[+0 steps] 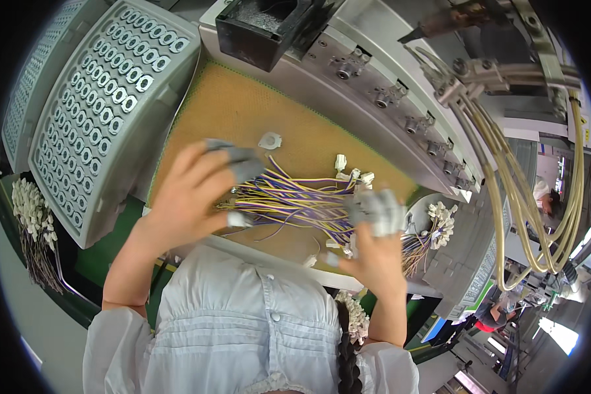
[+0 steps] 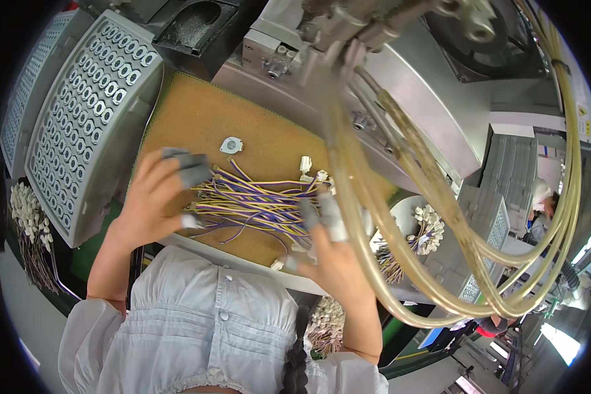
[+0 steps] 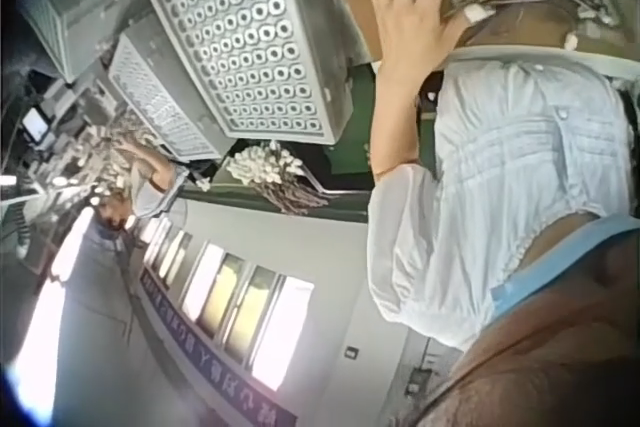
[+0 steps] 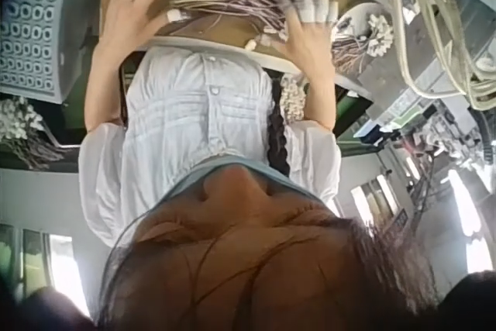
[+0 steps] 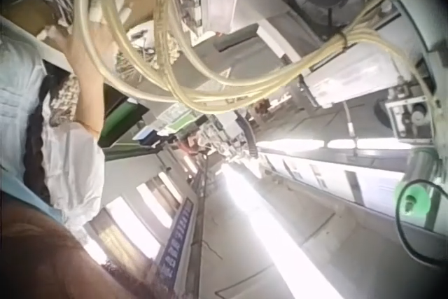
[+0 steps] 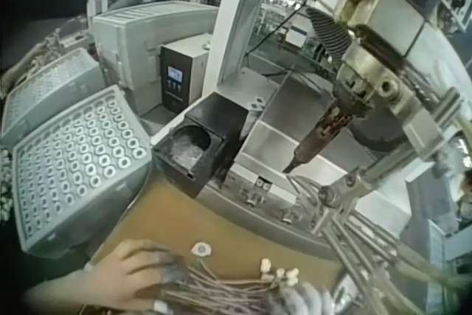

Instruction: The person assembles wiring harnesses by hand, connecting multi-colored wires to electronic components at a manual assembly station.

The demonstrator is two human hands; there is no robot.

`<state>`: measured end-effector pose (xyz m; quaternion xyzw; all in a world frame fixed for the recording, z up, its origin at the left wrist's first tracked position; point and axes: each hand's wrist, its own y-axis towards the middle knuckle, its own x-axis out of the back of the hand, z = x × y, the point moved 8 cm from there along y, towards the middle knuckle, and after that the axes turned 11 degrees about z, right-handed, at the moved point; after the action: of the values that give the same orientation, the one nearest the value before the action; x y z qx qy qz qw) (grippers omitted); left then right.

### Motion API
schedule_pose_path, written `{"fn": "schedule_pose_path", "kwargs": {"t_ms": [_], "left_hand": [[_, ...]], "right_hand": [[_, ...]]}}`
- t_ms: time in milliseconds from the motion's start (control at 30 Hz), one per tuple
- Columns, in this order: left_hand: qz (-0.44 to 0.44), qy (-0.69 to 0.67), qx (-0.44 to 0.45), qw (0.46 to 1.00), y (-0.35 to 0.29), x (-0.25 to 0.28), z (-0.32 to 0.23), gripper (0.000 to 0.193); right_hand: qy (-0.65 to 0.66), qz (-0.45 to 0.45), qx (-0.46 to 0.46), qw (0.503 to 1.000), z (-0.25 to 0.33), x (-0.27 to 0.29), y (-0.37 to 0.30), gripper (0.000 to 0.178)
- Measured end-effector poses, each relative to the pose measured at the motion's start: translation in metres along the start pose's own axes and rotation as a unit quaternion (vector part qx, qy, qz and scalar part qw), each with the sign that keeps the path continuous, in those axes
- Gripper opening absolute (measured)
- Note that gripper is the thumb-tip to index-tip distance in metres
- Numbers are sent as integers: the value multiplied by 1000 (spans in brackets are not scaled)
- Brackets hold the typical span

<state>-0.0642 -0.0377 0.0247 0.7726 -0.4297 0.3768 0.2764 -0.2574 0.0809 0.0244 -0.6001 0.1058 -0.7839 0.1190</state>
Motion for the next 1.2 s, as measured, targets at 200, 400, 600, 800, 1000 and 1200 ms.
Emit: {"fn": "schedule_pose_path", "kwargs": {"t_ms": [200,400,600,800,1000,1200], "left_hand": [[66,-32,-27,997,-3,-25,0,36],[-59,-176,133,974,-11,13,38,28],[83,-44,46,995,-3,-26,12,43],[-39,-130,90,987,-5,2,25,44],[-9,-17,-49,999,2,-24,-2,30],[-63,-214,27,974,14,-4,-1,30]], "right_hand": [[1,154,-33,987,-13,-9,9,78],[78,-34,-6,996,6,34,24,38],[50,54,123,990,59,7,62,25],[66,53,147,985,72,-14,65,27],[142,-71,8,987,27,35,37,25],[232,-166,0,958,23,65,19,33]]}}
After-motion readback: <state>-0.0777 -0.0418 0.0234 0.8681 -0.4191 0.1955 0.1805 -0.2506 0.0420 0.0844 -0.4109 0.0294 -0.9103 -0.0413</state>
